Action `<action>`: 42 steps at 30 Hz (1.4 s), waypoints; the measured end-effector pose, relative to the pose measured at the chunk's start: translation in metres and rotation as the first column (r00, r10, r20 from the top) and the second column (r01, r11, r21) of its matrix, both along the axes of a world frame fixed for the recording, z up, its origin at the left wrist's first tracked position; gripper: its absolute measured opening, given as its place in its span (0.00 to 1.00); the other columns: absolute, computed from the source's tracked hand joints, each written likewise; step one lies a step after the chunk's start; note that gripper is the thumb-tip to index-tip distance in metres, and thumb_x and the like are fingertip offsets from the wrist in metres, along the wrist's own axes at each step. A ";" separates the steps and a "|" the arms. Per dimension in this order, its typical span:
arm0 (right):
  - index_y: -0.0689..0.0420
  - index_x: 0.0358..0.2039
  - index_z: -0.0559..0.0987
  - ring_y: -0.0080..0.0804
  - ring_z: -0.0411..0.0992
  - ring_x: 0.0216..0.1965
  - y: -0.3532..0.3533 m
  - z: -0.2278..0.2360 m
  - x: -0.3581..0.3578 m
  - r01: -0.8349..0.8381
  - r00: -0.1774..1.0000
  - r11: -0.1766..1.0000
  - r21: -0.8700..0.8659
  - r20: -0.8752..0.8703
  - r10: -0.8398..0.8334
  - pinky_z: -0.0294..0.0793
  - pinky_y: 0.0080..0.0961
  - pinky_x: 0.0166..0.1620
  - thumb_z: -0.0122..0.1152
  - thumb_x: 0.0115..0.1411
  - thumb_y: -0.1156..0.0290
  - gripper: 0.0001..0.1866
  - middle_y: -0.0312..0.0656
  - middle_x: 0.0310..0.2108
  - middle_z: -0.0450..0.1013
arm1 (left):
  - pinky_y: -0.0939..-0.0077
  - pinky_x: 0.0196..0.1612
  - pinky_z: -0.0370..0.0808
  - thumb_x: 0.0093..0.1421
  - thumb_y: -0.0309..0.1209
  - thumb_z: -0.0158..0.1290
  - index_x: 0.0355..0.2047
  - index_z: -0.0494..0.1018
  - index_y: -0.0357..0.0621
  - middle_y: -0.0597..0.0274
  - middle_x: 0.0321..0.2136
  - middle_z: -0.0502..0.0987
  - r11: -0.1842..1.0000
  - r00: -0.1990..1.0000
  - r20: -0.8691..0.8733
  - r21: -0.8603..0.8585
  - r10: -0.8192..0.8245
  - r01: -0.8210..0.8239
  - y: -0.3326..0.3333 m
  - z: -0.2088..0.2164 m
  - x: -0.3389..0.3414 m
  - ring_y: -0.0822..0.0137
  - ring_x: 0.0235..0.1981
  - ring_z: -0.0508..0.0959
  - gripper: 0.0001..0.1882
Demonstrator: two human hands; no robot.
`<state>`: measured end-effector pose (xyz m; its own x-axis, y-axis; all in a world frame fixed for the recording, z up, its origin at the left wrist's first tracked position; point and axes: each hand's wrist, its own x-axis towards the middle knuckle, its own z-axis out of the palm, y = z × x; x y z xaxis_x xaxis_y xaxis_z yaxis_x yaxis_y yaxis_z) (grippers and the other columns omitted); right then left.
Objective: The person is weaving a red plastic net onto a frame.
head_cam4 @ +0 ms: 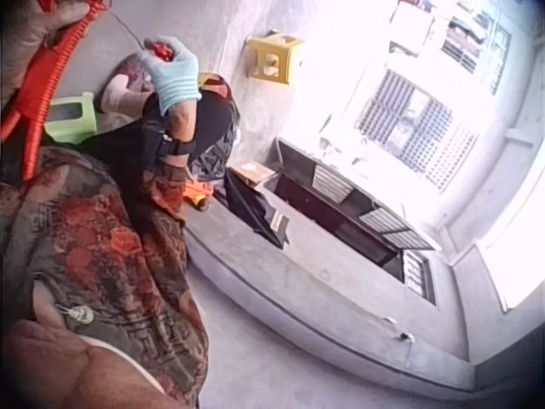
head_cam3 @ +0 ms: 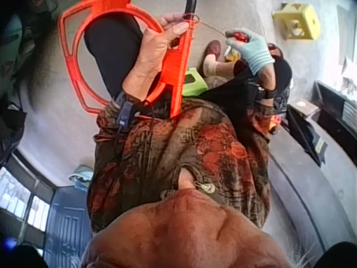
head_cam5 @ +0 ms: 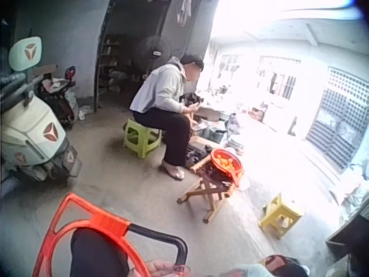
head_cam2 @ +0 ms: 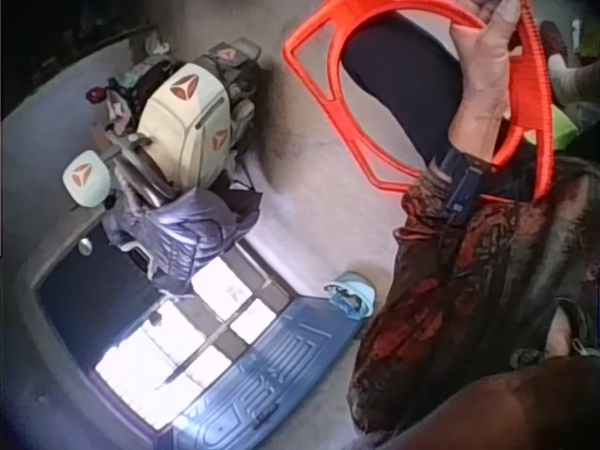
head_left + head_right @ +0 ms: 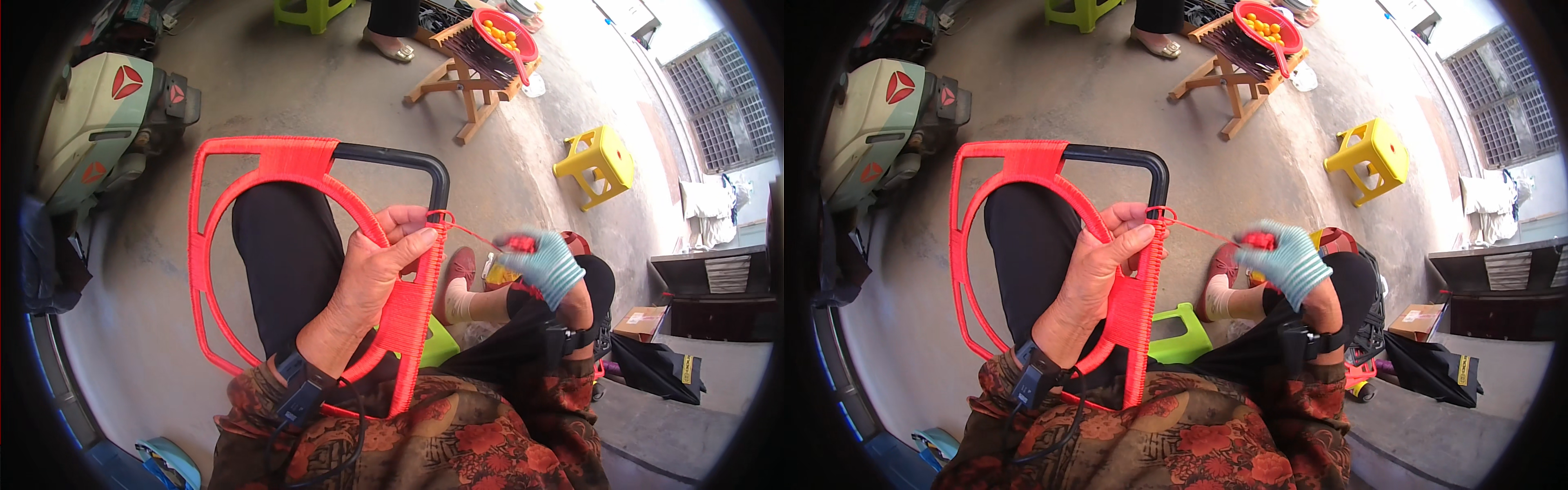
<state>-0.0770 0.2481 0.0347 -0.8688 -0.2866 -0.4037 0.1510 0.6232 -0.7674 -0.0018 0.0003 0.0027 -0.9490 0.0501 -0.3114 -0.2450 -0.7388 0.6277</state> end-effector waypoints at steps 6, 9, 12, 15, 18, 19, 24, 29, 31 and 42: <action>0.58 0.57 0.74 0.25 0.79 0.30 -0.053 0.007 0.014 0.270 0.954 0.826 -0.494 0.252 -0.161 0.77 0.18 0.32 0.59 0.65 0.71 0.19 0.39 0.35 0.79 | 0.79 0.37 0.82 0.63 0.25 0.58 0.47 0.71 0.38 0.58 0.37 0.81 1.000 1.000 0.001 0.006 -0.006 0.006 0.003 0.000 0.001 0.70 0.33 0.82 0.13; 0.59 0.48 0.77 0.26 0.79 0.29 -0.072 0.013 0.019 0.098 0.992 0.902 -0.419 0.112 -0.056 0.78 0.20 0.31 0.61 0.64 0.70 0.13 0.37 0.32 0.78 | 0.79 0.37 0.82 0.63 0.25 0.58 0.47 0.70 0.38 0.58 0.37 0.81 0.999 1.000 -0.014 0.032 0.006 -0.005 0.002 -0.002 0.001 0.70 0.34 0.82 0.13; 0.58 0.41 0.80 0.34 0.80 0.33 -0.078 0.017 0.022 -0.186 0.887 0.978 -0.097 -0.445 0.124 0.79 0.28 0.37 0.66 0.59 0.72 0.10 0.43 0.32 0.78 | 0.78 0.37 0.82 0.63 0.24 0.58 0.47 0.70 0.38 0.58 0.37 0.81 1.000 1.000 -0.010 0.011 0.016 -0.016 0.002 -0.004 0.001 0.70 0.34 0.82 0.13; 0.58 0.39 0.81 0.44 0.79 0.34 -0.074 0.021 0.023 -0.257 0.758 0.962 0.095 -0.597 0.262 0.78 0.31 0.39 0.67 0.56 0.71 0.11 0.47 0.33 0.77 | 0.78 0.37 0.82 0.63 0.24 0.58 0.47 0.70 0.38 0.57 0.37 0.81 1.000 1.000 -0.006 0.004 0.004 -0.004 0.001 -0.004 0.000 0.70 0.34 0.82 0.13; 0.57 0.38 0.81 0.47 0.77 0.34 -0.065 0.026 0.024 -0.243 0.771 0.958 0.150 -0.569 0.285 0.78 0.31 0.40 0.68 0.55 0.71 0.11 0.46 0.33 0.77 | 0.78 0.37 0.82 0.63 0.25 0.57 0.47 0.70 0.38 0.56 0.37 0.81 1.000 1.000 0.001 -0.019 -0.002 0.002 0.000 -0.003 0.000 0.68 0.34 0.83 0.13; 0.58 0.38 0.81 0.47 0.77 0.34 -0.062 0.028 0.024 -0.215 0.792 0.963 0.160 -0.549 0.268 0.78 0.31 0.40 0.68 0.54 0.71 0.11 0.47 0.34 0.77 | 0.77 0.37 0.82 0.63 0.25 0.57 0.47 0.70 0.38 0.55 0.37 0.81 1.000 1.000 0.000 -0.020 -0.009 0.009 0.000 -0.002 0.001 0.67 0.34 0.83 0.13; 0.61 0.35 0.77 0.30 0.75 0.29 -0.060 0.039 0.017 -0.208 0.952 0.942 -0.263 -0.276 0.133 0.76 0.26 0.36 0.66 0.58 0.73 0.07 0.41 0.35 0.78 | 0.76 0.38 0.82 0.64 0.27 0.56 0.47 0.70 0.37 0.53 0.35 0.82 0.996 0.997 0.003 0.046 -0.073 0.073 -0.001 -0.001 0.001 0.65 0.33 0.84 0.13; 0.57 0.35 0.75 0.15 0.71 0.27 -0.078 0.045 0.020 0.074 0.982 0.821 -0.567 0.184 0.038 0.71 0.16 0.31 0.56 0.66 0.68 0.06 0.32 0.28 0.74 | 0.72 0.38 0.83 0.65 0.27 0.56 0.47 0.70 0.37 0.53 0.35 0.82 0.996 0.996 0.033 -0.038 -0.079 0.080 -0.001 -0.007 -0.001 0.63 0.33 0.84 0.13; 0.56 0.33 0.74 0.15 0.67 0.25 -0.081 0.042 0.027 -0.114 0.985 0.846 -0.521 0.055 0.166 0.67 0.14 0.28 0.58 0.66 0.64 0.09 0.31 0.26 0.72 | 0.73 0.37 0.82 0.65 0.26 0.56 0.47 0.70 0.38 0.53 0.35 0.82 0.996 0.997 0.006 -0.043 -0.081 0.081 0.000 -0.008 -0.002 0.63 0.33 0.84 0.12; 0.57 0.43 0.79 0.22 0.74 0.28 -0.023 0.038 0.010 0.410 0.900 0.704 -0.580 0.130 -0.416 0.74 0.22 0.30 0.57 0.65 0.66 0.11 0.39 0.36 0.78 | 0.75 0.33 0.80 0.66 0.38 0.55 0.43 0.73 0.41 0.57 0.35 0.80 0.999 0.993 0.106 -0.010 -0.045 0.046 0.003 -0.003 -0.004 0.67 0.33 0.82 0.13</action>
<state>-0.0669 0.2252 0.0727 -0.9597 -0.0725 -0.2716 0.2763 -0.0650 -0.9589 -0.0063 0.0038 -0.0003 -0.9073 0.0876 -0.4111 -0.3438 -0.7176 0.6057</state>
